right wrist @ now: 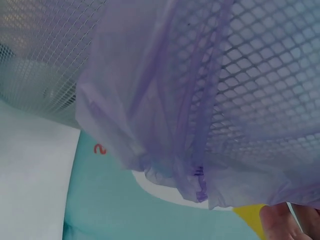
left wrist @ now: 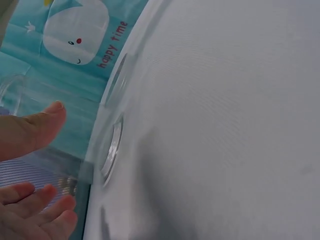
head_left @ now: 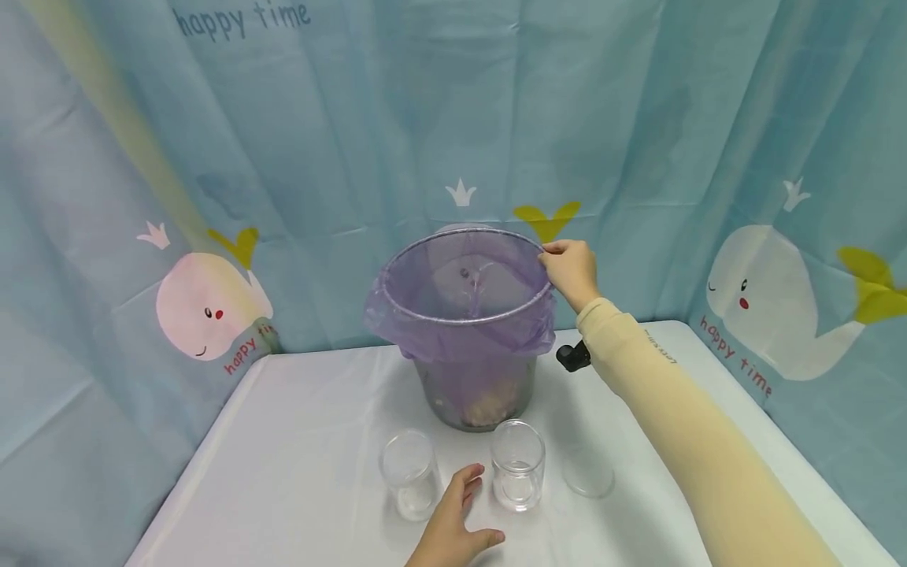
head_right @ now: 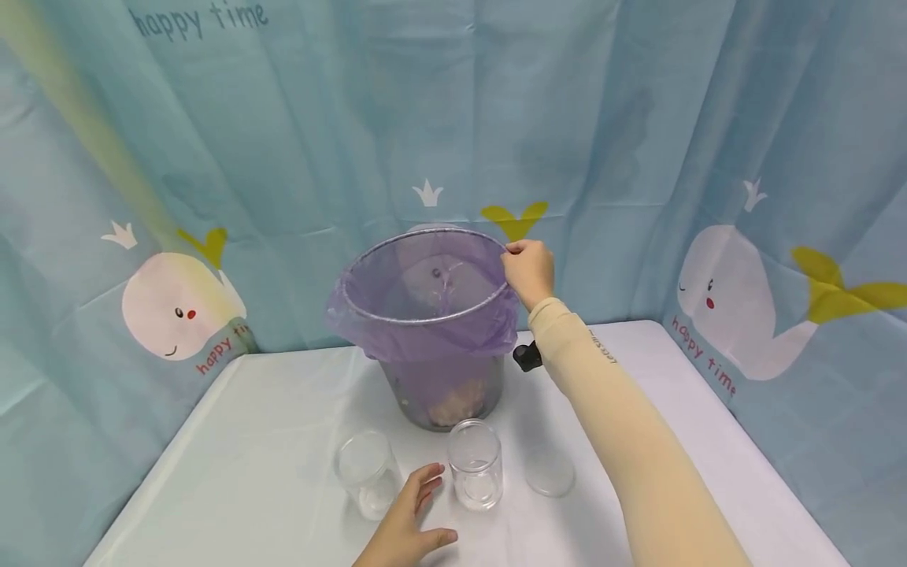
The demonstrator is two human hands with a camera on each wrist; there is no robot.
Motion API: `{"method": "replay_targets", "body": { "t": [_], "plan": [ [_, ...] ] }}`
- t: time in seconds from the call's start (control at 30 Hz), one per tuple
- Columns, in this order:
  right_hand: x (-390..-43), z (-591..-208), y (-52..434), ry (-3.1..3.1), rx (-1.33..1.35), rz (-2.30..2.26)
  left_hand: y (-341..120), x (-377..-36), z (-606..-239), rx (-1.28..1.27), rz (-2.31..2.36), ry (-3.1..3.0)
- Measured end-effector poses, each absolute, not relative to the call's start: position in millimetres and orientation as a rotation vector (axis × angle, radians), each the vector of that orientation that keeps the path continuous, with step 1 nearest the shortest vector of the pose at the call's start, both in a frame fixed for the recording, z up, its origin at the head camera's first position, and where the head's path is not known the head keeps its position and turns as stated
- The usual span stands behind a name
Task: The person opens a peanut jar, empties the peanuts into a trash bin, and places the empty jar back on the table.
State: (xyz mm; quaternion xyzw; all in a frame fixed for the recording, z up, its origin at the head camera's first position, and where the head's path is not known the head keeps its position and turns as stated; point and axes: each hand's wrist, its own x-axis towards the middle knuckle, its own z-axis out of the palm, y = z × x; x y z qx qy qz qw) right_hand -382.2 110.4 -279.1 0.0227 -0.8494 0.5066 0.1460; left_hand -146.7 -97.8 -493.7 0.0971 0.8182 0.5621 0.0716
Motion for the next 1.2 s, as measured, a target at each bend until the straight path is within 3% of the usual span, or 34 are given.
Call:
{"method": "replay_targets", "body": {
  "t": [0.5, 0.73, 1.1, 1.2],
  "plan": [
    [-382, -261, 126, -2.42, 0.002, 1.726, -142, -128, -447, 0.53, 1.418, 2.499],
    [-375, -266, 146, -2.373, 0.003, 1.817, -163, -118, -444, 0.469, 1.287, 2.449],
    [-374, -300, 208, -2.459, 0.014, 1.172, -216, -118, -440, 0.234, 0.958, 2.409],
    [-373, -311, 222, -2.502, 0.01, 1.146, -229, -125, -438, 0.28, 0.86, 2.482]
  ]
}}
